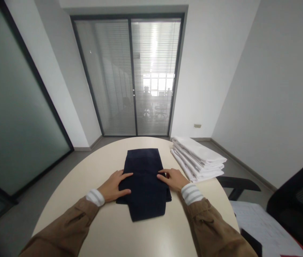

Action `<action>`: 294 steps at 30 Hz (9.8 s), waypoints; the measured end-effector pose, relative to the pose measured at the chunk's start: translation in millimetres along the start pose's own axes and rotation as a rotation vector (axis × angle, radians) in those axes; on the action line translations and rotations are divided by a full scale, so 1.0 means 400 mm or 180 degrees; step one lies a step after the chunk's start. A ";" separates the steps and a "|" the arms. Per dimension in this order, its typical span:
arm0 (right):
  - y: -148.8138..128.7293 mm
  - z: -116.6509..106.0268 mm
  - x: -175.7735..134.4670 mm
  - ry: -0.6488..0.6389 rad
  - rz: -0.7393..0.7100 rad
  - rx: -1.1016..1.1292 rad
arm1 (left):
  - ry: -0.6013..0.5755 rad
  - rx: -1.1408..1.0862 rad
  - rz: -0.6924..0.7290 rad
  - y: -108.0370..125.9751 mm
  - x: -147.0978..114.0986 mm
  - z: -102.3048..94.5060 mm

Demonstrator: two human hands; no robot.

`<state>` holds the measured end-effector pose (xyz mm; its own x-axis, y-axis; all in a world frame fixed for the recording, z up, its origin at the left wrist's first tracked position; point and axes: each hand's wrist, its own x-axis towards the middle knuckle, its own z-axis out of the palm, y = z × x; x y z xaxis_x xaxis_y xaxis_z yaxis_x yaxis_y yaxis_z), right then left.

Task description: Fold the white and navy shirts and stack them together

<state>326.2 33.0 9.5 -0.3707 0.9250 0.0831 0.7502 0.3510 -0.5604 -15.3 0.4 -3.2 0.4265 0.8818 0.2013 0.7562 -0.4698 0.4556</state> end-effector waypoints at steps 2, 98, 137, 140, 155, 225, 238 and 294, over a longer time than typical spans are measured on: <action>-0.011 -0.021 -0.017 -0.0274 0.0092 0.0238 | -0.0067 -0.0052 0.0060 0.012 -0.011 -0.014; -0.135 0.036 -0.071 -0.0396 -0.1767 -0.1465 | 0.0166 0.1521 0.1640 0.129 -0.049 0.004; -0.123 0.038 -0.056 -0.1144 -0.1458 0.0848 | -0.0358 -0.0536 0.1339 0.142 -0.051 -0.005; -0.125 0.049 -0.051 -0.0661 -0.1562 0.0408 | 0.0134 -0.0034 0.0935 0.102 -0.029 0.025; -0.055 0.104 0.021 0.0299 -0.0090 -0.0574 | 0.0817 0.0539 -0.0970 -0.042 0.085 0.093; 0.069 0.051 0.085 -0.0206 -0.0014 0.2845 | -0.0066 -0.3609 -0.0410 -0.037 0.107 0.041; 0.057 0.038 0.075 -0.0097 0.0040 0.2582 | 0.0693 -0.3490 -0.0484 -0.050 0.119 0.031; -0.301 0.130 -0.059 0.0468 -0.2081 -0.1384 | 0.0347 -0.3299 -0.1039 -0.083 0.085 0.033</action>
<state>216.1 -38.8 32.2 -0.7561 0.5112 0.4086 0.5633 0.8262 0.0086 -19.4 45.5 -22.8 0.1965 0.9805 -0.0094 0.0177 0.0060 0.9998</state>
